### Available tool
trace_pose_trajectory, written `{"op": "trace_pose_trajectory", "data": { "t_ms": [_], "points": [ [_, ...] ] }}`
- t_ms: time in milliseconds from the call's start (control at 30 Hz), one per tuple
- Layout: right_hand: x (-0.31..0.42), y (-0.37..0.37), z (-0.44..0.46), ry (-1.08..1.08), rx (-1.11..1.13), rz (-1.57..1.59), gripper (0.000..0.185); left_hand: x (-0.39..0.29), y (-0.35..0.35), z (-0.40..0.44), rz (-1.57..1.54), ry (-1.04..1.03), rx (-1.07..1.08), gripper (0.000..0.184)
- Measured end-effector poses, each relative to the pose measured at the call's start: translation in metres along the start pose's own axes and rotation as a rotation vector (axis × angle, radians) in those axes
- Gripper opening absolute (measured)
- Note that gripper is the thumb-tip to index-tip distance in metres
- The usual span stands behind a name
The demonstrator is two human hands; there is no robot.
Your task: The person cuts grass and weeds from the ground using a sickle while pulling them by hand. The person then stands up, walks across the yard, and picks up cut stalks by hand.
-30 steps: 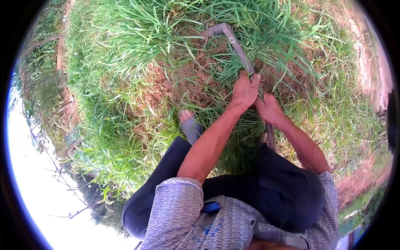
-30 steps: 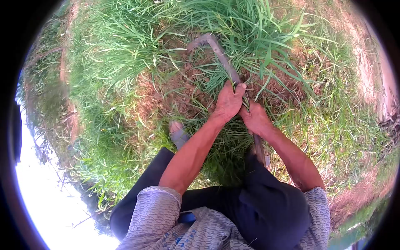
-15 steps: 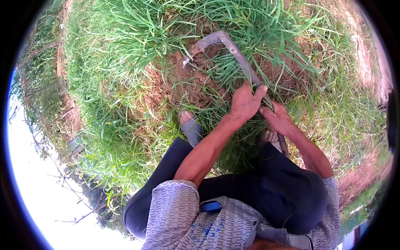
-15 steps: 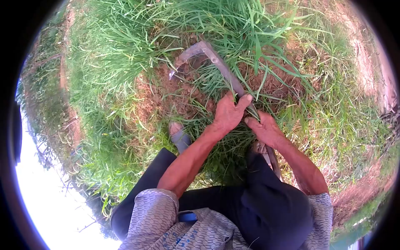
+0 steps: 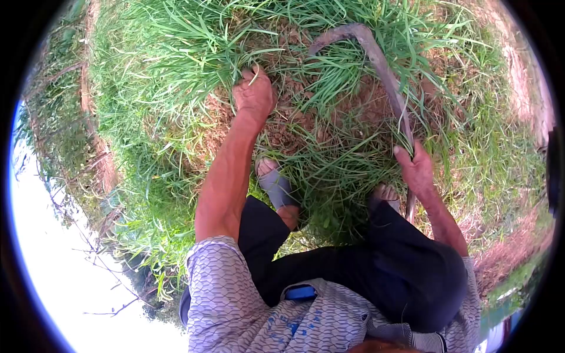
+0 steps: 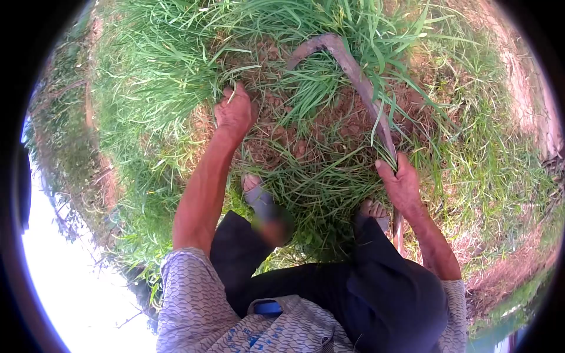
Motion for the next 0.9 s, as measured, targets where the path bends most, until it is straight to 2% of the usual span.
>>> {"op": "trace_pose_trajectory", "data": {
  "t_ms": [33, 67, 133, 167, 200, 267, 300, 333, 400, 467, 567, 633, 667, 700, 733, 800, 867, 900],
  "points": [
    [-0.004, -0.002, -0.001, 0.038, -0.018, -0.015, 0.031, -0.001, 0.001, 0.004, -0.015, 0.049, 0.165, 0.045],
    [-0.003, -0.004, -0.003, 0.035, -0.02, -0.014, 0.031, 0.0, -0.002, 0.01, -0.014, 0.045, 0.166, 0.045],
    [0.003, -0.007, -0.005, 0.034, -0.053, -0.01, 0.032, 0.003, -0.009, 0.023, 0.141, -0.022, 0.146, 0.035],
    [-0.001, -0.008, -0.004, -0.005, -0.032, 0.03, 0.033, 0.002, -0.004, 0.02, 0.147, -0.125, 0.107, 0.023],
    [-0.002, -0.01, -0.005, -0.005, -0.029, 0.03, 0.033, 0.009, -0.009, 0.023, 0.147, -0.123, 0.11, 0.023],
    [0.0, -0.011, -0.003, 0.088, -0.065, 0.115, 0.033, 0.011, -0.006, 0.032, 0.565, -0.405, 0.208, 0.016],
    [-0.002, -0.011, -0.004, 0.089, -0.066, 0.12, 0.033, 0.017, 0.0, 0.029, 0.203, -0.327, 0.291, 0.019],
    [-0.006, -0.01, -0.003, 0.032, -0.034, 0.066, 0.034, 0.016, 0.001, 0.02, 0.21, -0.329, 0.287, 0.019],
    [-0.01, -0.012, -0.001, -0.022, -0.006, 0.013, 0.034, 0.006, -0.001, -0.003, -0.111, -0.398, 0.361, 0.023],
    [-0.011, -0.015, -0.001, 0.028, -0.049, 0.093, 0.035, -0.029, 0.0, -0.049, -0.001, -0.821, 0.32, 0.012],
    [0.0, -0.008, -0.007, 0.033, -0.053, 0.145, 0.036, -0.061, -0.013, -0.087, -0.096, -0.841, 0.341, 0.022],
    [0.006, 0.007, -0.017, -0.027, -0.077, 0.054, 0.036, -0.061, -0.013, -0.088, -0.162, -0.698, -0.03, 0.041],
    [0.006, 0.013, -0.022, -0.082, -0.102, -0.035, 0.035, -0.057, -0.011, -0.084, -0.166, -0.699, -0.03, 0.041],
    [-0.004, 0.018, -0.026, -0.013, -0.208, -0.219, 0.033, -0.047, -0.004, -0.071, -0.208, -0.585, -0.173, 0.049],
    [-0.019, 0.022, -0.031, -0.006, -0.208, -0.227, 0.033, -0.04, 0.001, -0.062, -0.249, -0.464, -0.314, 0.057],
    [-0.034, 0.03, -0.039, 0.18, -0.341, -0.256, 0.031, -0.046, 0.002, -0.056, -0.222, -0.422, -0.255, 0.06],
    [-0.04, 0.033, -0.044, 0.163, -0.336, -0.304, 0.032, -0.05, 0.001, -0.049, -0.19, -0.387, -0.192, 0.062],
    [-0.04, 0.033, -0.046, 0.141, -0.338, -0.348, 0.032, -0.051, -0.001, -0.043, -0.287, -0.381, -0.047, 0.06]
  ]
}}
Point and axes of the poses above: each hand's wrist, its own z-axis towards the middle knuckle, its own y-axis out of the back of the hand, x = y × z, the point moved 2 cm from there along z, towards the middle knuckle, and after that the axes turned 11 degrees about x, right-handed, at the moved point
